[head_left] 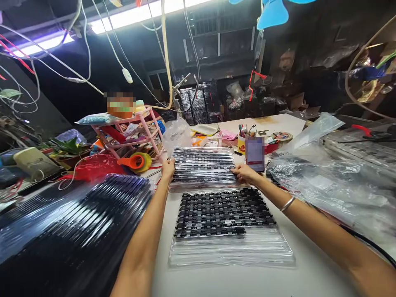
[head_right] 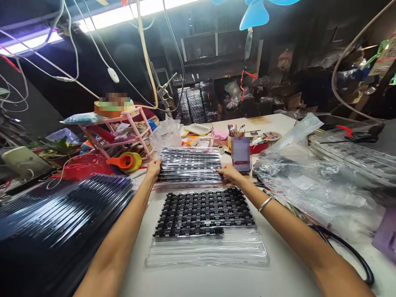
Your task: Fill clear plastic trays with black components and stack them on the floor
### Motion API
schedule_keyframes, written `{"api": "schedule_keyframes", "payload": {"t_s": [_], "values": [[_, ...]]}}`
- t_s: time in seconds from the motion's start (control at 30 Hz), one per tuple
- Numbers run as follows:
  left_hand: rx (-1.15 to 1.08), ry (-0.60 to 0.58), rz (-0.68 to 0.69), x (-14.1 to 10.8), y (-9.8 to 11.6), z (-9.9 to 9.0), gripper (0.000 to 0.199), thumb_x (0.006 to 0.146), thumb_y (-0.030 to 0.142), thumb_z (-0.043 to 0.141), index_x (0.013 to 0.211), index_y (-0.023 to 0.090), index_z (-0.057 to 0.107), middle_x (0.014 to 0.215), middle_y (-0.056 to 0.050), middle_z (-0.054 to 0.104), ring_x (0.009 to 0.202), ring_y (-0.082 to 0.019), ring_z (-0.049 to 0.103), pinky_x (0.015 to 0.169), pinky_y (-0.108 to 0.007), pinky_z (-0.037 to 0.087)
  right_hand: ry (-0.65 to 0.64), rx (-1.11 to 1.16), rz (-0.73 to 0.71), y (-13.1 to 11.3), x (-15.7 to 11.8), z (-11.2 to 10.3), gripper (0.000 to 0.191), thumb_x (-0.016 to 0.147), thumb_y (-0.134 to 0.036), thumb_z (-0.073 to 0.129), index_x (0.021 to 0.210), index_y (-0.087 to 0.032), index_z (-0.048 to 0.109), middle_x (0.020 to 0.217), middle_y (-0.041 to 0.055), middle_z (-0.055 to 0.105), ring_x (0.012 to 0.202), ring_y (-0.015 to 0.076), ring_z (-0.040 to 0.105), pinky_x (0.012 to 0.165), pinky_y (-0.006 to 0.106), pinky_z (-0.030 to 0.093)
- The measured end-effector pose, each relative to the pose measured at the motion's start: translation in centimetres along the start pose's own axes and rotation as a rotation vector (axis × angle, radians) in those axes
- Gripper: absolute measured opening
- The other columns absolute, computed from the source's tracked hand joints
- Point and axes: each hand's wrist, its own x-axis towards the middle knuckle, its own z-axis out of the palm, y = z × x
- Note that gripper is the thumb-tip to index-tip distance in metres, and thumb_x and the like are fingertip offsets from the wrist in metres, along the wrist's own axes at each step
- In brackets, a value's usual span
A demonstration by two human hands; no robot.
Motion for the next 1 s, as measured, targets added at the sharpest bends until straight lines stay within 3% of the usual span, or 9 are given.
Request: {"api": "schedule_keyframes", "payload": {"t_s": [0.27,0.57,0.8,1.0], "values": [[0.105,-0.062,-0.121,-3.5,-2.2,-0.6,0.034,0.087,0.035,0.056,0.114,0.015,0.055,0.113,-0.008,0.058,0.094,-0.022,0.059,0.078,-0.041,0.052,-0.018,-0.085,0.038,0.3,-1.3,-0.5,0.03,0.09,-0.032,0.055,0.114,-0.015,0.055,0.108,0.0073,0.059,0.088,0.0173,0.061,0.074,0.036,0.053],[0.273,-0.141,-0.188,-2.8,-2.2,-0.1,0.034,0.087,0.035,0.056,0.116,0.016,0.054,0.115,-0.009,0.057,0.098,-0.023,0.058,0.081,-0.043,0.051,0.046,-0.315,-0.04,-1.0,-1.4,-0.5,0.032,0.089,-0.034,0.055,0.114,-0.015,0.056,0.114,0.0078,0.058,0.097,0.0207,0.059,0.081,0.041,0.051],[0.408,-0.144,-0.108,-3.0,-2.3,-0.4,0.035,0.087,0.036,0.055,0.116,0.017,0.054,0.117,-0.009,0.057,0.099,-0.023,0.058,0.082,-0.044,0.05,0.07,-0.3,-0.082,-0.9,-2.0,-0.6,0.031,0.089,-0.032,0.057,0.115,-0.016,0.056,0.119,0.0084,0.056,0.102,0.0219,0.057,0.085,0.043,0.049],[0.491,-0.116,0.039,-5.1,-2.2,-1.0,0.04,0.088,0.037,0.054,0.122,0.017,0.05,0.126,-0.011,0.052,0.109,-0.026,0.054,0.09,-0.05,0.045,-0.006,-0.07,-0.069,-2.4,-2.6,0.3,0.033,0.09,-0.033,0.055,0.117,-0.016,0.054,0.116,0.0084,0.057,0.097,0.0204,0.059,0.081,0.041,0.051]]}}
